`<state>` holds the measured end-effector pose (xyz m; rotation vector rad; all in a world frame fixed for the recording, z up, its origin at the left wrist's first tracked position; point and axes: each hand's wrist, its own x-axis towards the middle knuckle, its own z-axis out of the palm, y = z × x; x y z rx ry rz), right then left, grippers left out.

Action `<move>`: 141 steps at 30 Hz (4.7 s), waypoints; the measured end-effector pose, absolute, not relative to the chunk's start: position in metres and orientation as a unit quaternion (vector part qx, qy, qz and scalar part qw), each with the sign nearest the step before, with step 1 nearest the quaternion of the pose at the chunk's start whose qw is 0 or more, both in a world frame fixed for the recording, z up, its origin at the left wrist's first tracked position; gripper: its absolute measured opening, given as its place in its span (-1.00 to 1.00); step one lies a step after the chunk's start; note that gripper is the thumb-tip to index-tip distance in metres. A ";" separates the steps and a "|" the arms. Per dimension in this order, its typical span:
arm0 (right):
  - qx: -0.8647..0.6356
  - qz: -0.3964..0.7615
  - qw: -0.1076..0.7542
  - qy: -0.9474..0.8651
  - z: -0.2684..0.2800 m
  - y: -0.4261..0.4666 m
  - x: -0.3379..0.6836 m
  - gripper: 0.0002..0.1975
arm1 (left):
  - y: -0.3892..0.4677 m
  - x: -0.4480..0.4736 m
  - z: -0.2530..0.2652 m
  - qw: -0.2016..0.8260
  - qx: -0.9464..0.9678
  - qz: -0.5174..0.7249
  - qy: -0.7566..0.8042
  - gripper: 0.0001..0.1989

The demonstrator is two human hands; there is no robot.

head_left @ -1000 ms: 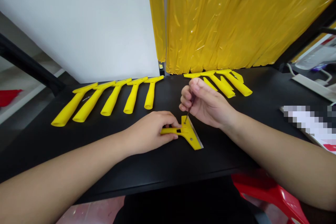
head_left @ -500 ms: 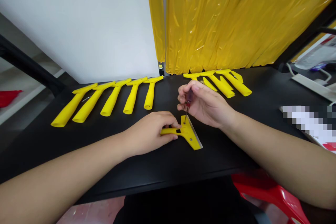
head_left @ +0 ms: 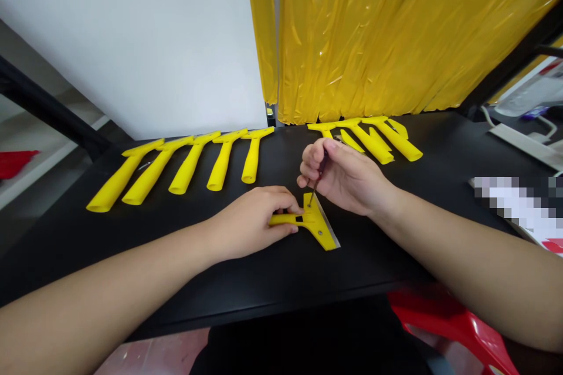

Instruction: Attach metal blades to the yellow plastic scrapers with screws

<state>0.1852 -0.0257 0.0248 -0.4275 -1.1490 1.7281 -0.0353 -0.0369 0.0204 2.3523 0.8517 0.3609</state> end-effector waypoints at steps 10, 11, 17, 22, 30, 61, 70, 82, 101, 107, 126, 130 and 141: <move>-0.160 0.696 0.495 -0.495 0.023 -0.027 0.183 -0.75 | -0.037 -0.035 0.020 0.298 0.889 0.133 0.322 -0.83; -0.167 0.697 0.493 -0.493 0.023 -0.026 0.184 -0.74 | -0.037 -0.035 0.020 0.296 0.889 0.134 0.323 -0.83; -0.168 0.721 0.484 -0.467 0.024 -0.028 0.185 -0.75 | -0.036 -0.035 0.020 0.289 0.892 0.133 0.321 -0.83; -0.169 0.709 0.498 -0.469 0.026 -0.028 0.185 -0.72 | -0.036 -0.035 0.020 0.288 0.892 0.132 0.323 -0.84; -0.200 0.716 0.493 -0.452 0.028 -0.026 0.187 -0.64 | -0.036 -0.035 0.020 0.272 0.897 0.127 0.325 -0.83; -0.069 0.671 0.420 -0.607 0.019 -0.022 0.201 -0.78 | -0.023 -0.042 0.018 0.200 0.917 0.140 0.315 -0.78; -0.039 0.669 0.423 -0.610 0.013 -0.012 0.206 -0.86 | -0.023 -0.043 0.016 0.201 0.920 0.140 0.306 -0.76; -0.014 0.734 0.353 -0.580 0.011 -0.015 0.200 -0.72 | -0.020 -0.043 0.014 0.197 0.921 0.148 0.303 -0.77; -0.085 0.768 0.391 -0.500 0.021 -0.029 0.194 -0.76 | -0.022 -0.041 0.016 0.178 0.923 0.137 0.311 -0.80; -0.093 0.759 0.396 -0.509 0.025 -0.027 0.194 -0.63 | -0.023 -0.041 0.016 0.186 0.919 0.141 0.318 -0.79; -0.092 0.739 0.427 -0.513 0.026 -0.033 0.191 -0.74 | -0.023 -0.040 0.018 0.196 0.915 0.136 0.324 -0.75; -0.088 0.733 0.424 -0.524 0.025 -0.031 0.192 -0.70 | -0.023 -0.041 0.019 0.190 0.919 0.143 0.314 -0.78; -0.113 0.724 0.435 -0.523 0.026 -0.030 0.197 -0.74 | -0.023 -0.041 0.017 0.187 0.920 0.138 0.314 -0.76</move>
